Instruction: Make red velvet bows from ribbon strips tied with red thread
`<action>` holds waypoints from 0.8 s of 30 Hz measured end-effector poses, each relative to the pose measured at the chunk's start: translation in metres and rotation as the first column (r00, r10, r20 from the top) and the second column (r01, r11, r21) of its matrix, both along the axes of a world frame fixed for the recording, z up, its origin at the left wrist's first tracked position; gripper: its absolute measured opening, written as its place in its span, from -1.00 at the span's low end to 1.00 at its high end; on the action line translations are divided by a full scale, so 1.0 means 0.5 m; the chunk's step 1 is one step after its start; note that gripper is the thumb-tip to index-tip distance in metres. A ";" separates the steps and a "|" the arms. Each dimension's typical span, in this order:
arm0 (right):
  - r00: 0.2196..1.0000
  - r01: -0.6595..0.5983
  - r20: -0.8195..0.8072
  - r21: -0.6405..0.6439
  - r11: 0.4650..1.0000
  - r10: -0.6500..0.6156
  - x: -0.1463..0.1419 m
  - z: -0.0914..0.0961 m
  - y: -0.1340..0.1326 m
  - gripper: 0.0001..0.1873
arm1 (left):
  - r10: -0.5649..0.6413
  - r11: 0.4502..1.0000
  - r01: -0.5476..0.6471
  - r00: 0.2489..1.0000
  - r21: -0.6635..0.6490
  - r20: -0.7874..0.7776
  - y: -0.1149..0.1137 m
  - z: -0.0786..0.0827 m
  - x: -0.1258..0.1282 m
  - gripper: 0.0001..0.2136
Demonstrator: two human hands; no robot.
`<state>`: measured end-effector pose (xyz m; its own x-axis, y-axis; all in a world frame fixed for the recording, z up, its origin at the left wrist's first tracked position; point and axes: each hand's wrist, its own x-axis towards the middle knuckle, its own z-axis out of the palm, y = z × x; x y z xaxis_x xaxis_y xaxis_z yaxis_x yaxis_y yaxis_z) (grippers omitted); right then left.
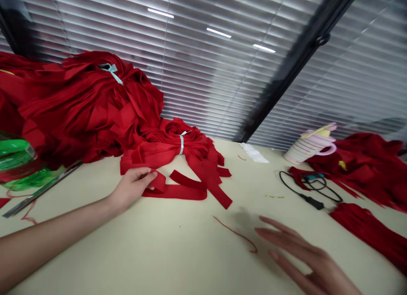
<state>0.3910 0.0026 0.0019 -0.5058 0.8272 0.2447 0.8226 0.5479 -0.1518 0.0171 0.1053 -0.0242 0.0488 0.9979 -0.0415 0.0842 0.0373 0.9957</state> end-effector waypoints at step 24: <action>0.986 0.062 0.154 -0.006 0.998 -0.060 -0.360 0.004 0.243 -0.78 | 0.008 1.000 -0.007 0.999 -0.026 0.039 -0.019 0.025 0.007 -0.80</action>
<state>0.2109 0.1242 0.0038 -0.4854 0.8597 0.1591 0.8683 0.4952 -0.0269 0.0206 0.0959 -0.0117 0.0433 0.9969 -0.0654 0.0445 0.0634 0.9970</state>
